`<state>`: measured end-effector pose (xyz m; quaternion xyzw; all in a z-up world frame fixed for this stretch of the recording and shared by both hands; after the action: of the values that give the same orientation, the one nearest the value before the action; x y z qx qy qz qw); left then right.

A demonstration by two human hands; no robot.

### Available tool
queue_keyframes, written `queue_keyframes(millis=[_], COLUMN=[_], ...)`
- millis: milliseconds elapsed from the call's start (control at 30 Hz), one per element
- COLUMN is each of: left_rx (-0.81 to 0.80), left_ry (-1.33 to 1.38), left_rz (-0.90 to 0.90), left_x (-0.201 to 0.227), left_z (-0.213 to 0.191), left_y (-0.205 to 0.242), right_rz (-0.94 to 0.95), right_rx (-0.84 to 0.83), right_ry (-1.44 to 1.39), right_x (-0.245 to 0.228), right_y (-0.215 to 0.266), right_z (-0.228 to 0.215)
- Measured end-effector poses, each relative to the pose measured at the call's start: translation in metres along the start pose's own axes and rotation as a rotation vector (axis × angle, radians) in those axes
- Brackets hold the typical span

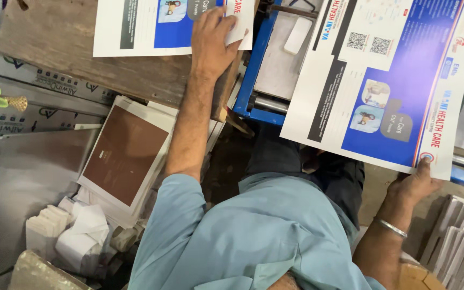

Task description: The person sits on the floor and operates a blue laminating machine. They repeatedly feed printed sheets into the rollers and collect the laminated output, stacking them on a wooden surface to the left.

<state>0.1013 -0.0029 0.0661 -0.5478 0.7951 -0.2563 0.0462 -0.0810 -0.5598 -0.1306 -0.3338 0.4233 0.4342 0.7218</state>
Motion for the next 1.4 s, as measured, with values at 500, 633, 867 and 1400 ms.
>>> queue_keyframes(millis=[500, 633, 867, 1400], left_rx=[-0.113, -0.143, -0.150, -0.182], left_ry=[-0.085, -0.095, -0.109, -0.118], left_rz=[-0.057, -0.081, -0.078, -0.201], left_x=[-0.011, -0.012, -0.010, -0.017], left_z=[0.027, 0.030, 0.031, 0.029], left_y=[-0.002, -0.004, -0.005, -0.004], right_rz=[0.221, 0.251, 0.324, 0.377], right_rx=[0.178, 0.069, 0.047, -0.084], right_ry=[-0.158, -0.101, -0.053, -0.110], right_x=[0.066, 0.078, 0.095, 0.110], right_y=[-0.065, -0.055, -0.056, -0.023], right_z=[-0.017, -0.011, -0.011, 0.055])
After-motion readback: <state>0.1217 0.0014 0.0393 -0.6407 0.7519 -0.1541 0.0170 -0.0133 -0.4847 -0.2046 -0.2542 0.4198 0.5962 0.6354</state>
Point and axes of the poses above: each hand's wrist, its own y-axis away from the middle knuckle, its own z-axis out of the palm, x = y × z, the point moved 9 cm from there along -y, towards the middle knuckle, and after that the axes turned 13 degrees about -x, right-handed, at the moved point
